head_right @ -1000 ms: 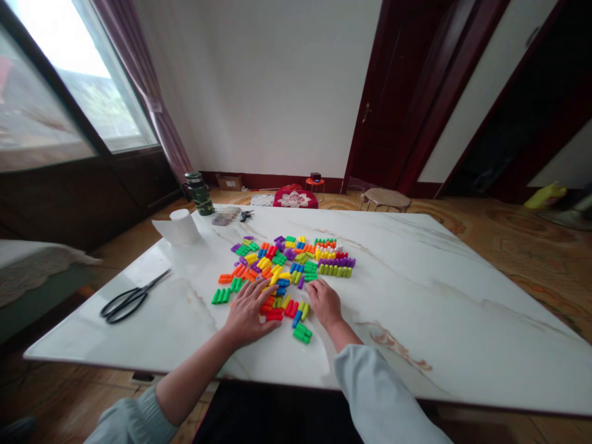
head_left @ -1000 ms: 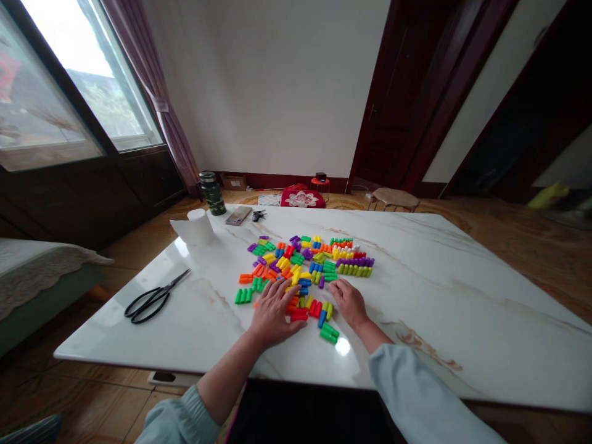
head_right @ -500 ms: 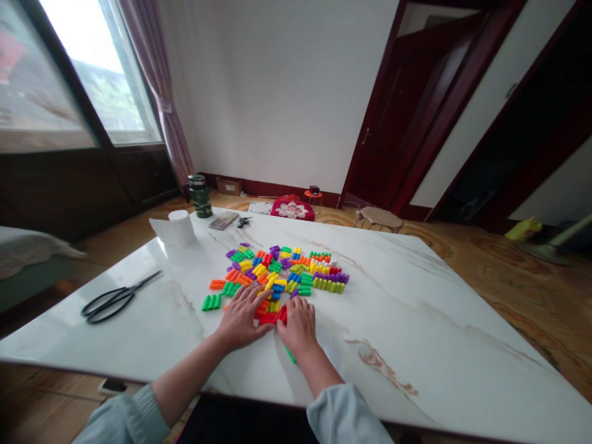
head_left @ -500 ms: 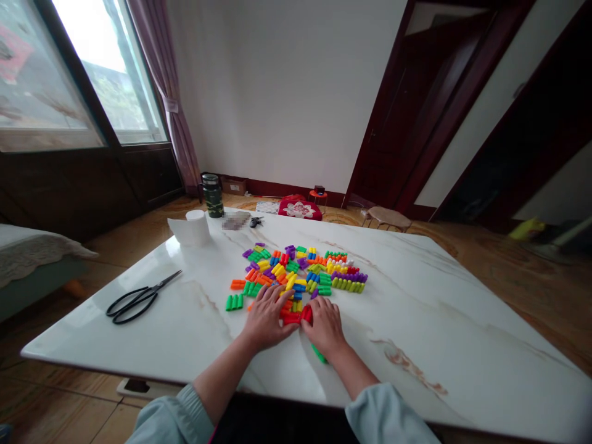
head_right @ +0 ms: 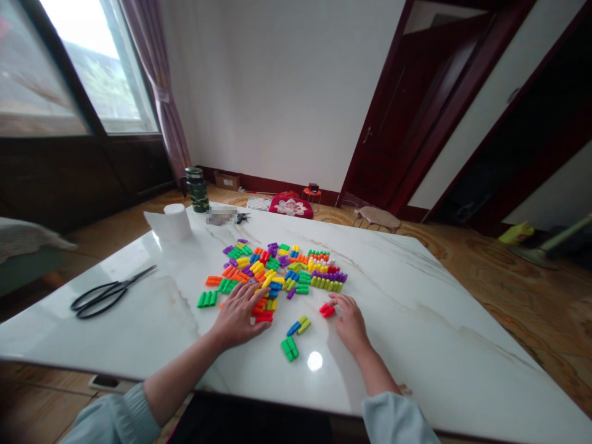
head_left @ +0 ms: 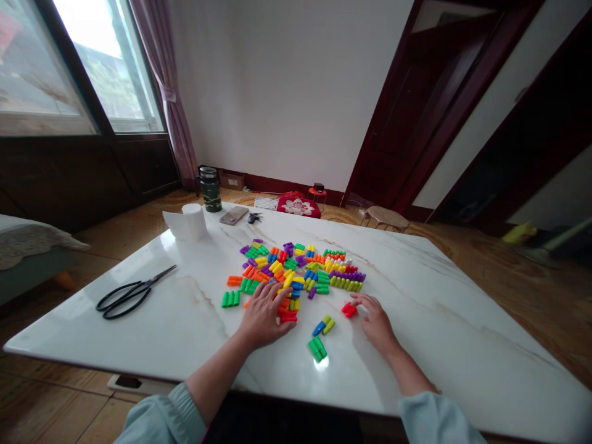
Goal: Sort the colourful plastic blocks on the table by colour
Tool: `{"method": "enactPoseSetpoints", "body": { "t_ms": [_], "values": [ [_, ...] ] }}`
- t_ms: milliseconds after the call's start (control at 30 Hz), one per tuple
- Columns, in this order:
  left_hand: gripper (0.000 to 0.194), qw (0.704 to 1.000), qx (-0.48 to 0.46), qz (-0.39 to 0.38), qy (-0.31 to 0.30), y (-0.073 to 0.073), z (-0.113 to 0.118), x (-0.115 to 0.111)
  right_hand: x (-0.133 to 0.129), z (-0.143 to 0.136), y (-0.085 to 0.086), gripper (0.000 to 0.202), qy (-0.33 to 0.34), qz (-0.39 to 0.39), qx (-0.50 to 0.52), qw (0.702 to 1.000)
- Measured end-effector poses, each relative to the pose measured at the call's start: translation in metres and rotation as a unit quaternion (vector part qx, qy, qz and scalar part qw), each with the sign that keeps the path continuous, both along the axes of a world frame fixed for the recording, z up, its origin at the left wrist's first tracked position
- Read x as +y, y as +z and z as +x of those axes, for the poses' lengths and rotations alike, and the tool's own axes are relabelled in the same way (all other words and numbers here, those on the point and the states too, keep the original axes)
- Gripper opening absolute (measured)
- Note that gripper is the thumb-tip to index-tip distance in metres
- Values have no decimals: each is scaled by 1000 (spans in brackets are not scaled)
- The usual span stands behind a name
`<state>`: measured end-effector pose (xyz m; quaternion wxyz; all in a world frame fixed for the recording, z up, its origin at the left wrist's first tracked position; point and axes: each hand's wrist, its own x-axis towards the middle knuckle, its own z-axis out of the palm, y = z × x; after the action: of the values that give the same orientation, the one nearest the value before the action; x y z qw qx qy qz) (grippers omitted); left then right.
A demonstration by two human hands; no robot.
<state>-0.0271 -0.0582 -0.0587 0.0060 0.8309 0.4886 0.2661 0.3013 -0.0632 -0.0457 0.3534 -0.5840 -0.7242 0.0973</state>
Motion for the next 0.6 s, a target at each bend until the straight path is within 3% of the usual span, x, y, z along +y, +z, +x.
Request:
{"method": "enactPoseSetpoints", "body": {
  "t_ms": [133, 267, 433, 600],
  "values": [
    [72, 1000, 5, 1, -1, 2, 0, 0, 2, 9, -1, 19, -105, -32, -7, 994],
    [71, 1000, 9, 1, 0, 2, 0, -1, 10, 3, 0, 18, -90, -83, -89, 989],
    [72, 1000, 7, 4, 0, 1, 0, -1, 11, -4, -1, 44, -89, -118, -168, 975],
    [72, 1000, 4, 5, -3, 3, 0, 0, 1, -16, -12, 28, -117, -70, -200, 970]
  ]
}}
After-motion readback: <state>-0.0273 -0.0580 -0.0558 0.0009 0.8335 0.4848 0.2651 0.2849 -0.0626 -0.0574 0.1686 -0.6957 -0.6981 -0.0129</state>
